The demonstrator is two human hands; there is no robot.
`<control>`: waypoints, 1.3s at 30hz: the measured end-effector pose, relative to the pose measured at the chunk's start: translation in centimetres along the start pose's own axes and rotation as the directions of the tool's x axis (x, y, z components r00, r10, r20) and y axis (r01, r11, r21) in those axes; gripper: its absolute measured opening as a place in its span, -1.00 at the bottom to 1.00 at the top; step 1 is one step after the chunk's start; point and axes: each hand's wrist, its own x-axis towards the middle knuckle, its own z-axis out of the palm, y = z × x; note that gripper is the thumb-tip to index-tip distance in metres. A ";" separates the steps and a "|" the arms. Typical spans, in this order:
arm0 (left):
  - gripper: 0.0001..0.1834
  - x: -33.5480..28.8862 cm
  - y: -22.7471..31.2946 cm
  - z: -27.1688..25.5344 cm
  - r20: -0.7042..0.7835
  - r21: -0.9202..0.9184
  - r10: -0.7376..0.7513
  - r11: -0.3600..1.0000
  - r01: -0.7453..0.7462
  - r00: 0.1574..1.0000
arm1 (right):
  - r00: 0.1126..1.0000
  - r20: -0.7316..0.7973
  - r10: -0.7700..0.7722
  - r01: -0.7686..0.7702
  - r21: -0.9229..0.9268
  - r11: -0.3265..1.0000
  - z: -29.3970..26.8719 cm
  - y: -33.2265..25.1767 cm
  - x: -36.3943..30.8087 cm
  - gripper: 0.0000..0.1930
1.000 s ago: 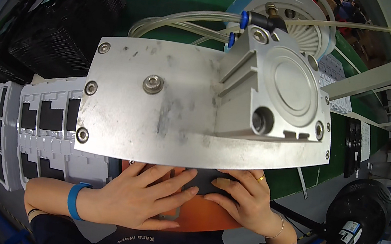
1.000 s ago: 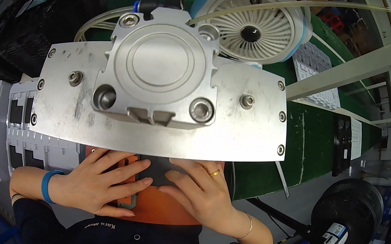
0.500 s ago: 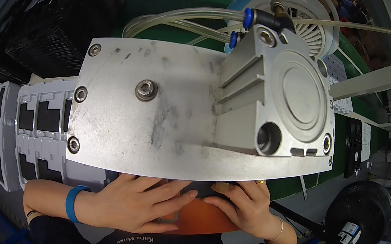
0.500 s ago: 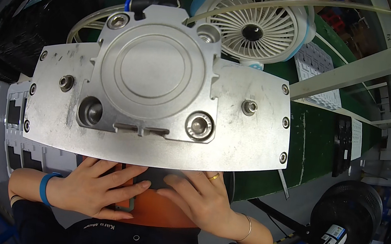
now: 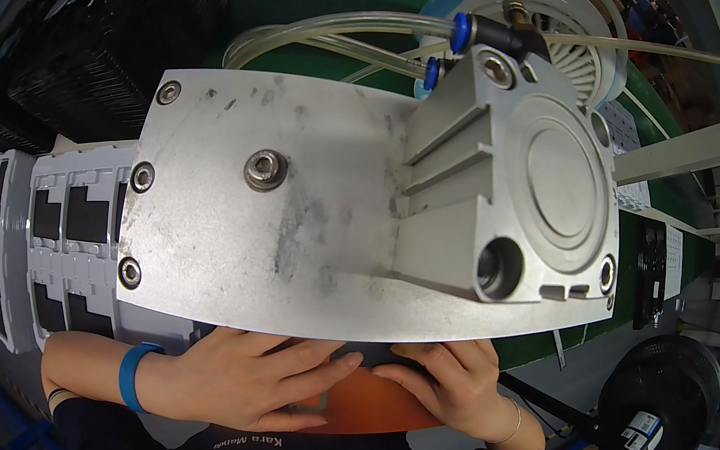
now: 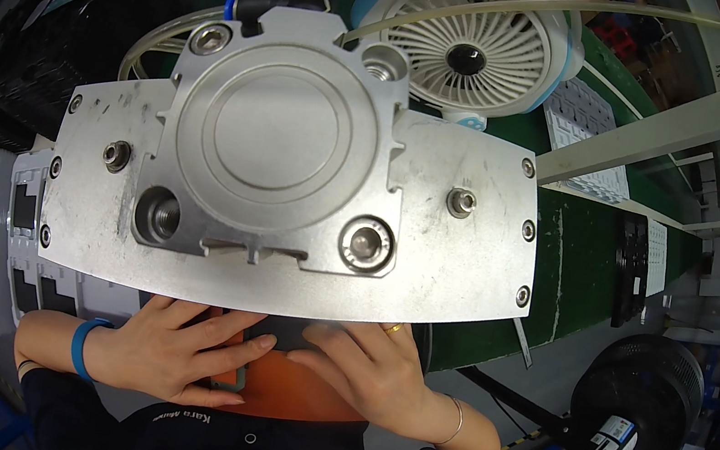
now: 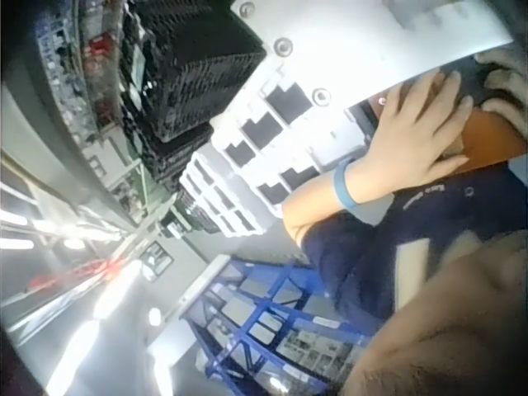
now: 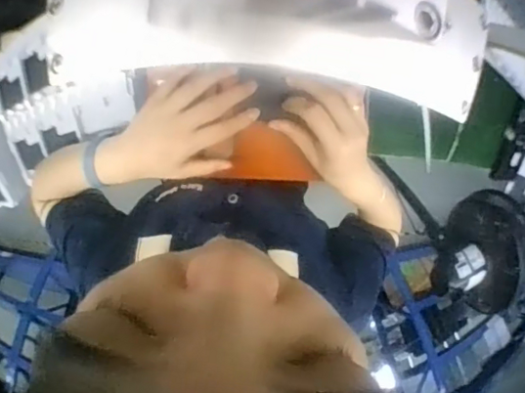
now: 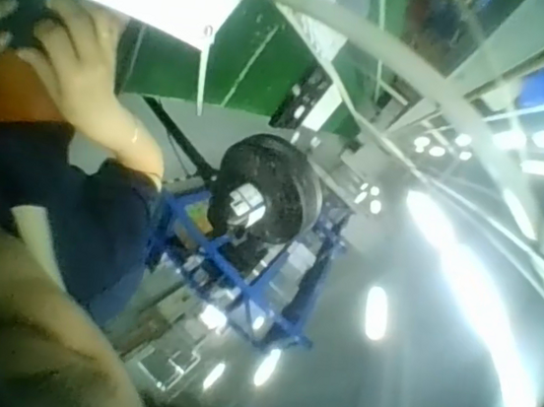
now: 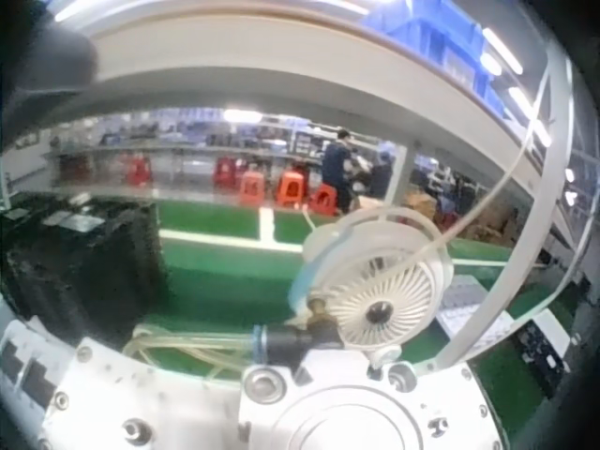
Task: The person repeatedly picks up small black rectangular components from a white tray and places them into a press machine. They operate the machine to process each component, then remove it and place it back into the tray. The person also uses a caliper to measure one of the components during the process.
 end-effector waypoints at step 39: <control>-0.37 0.1 0.1 0.1 -0.050 -0.003 0.004 1.000 -0.004 0.999 | 1.000 0.017 0.002 -0.003 0.035 0.999 0.1 0.0 -0.2 -0.74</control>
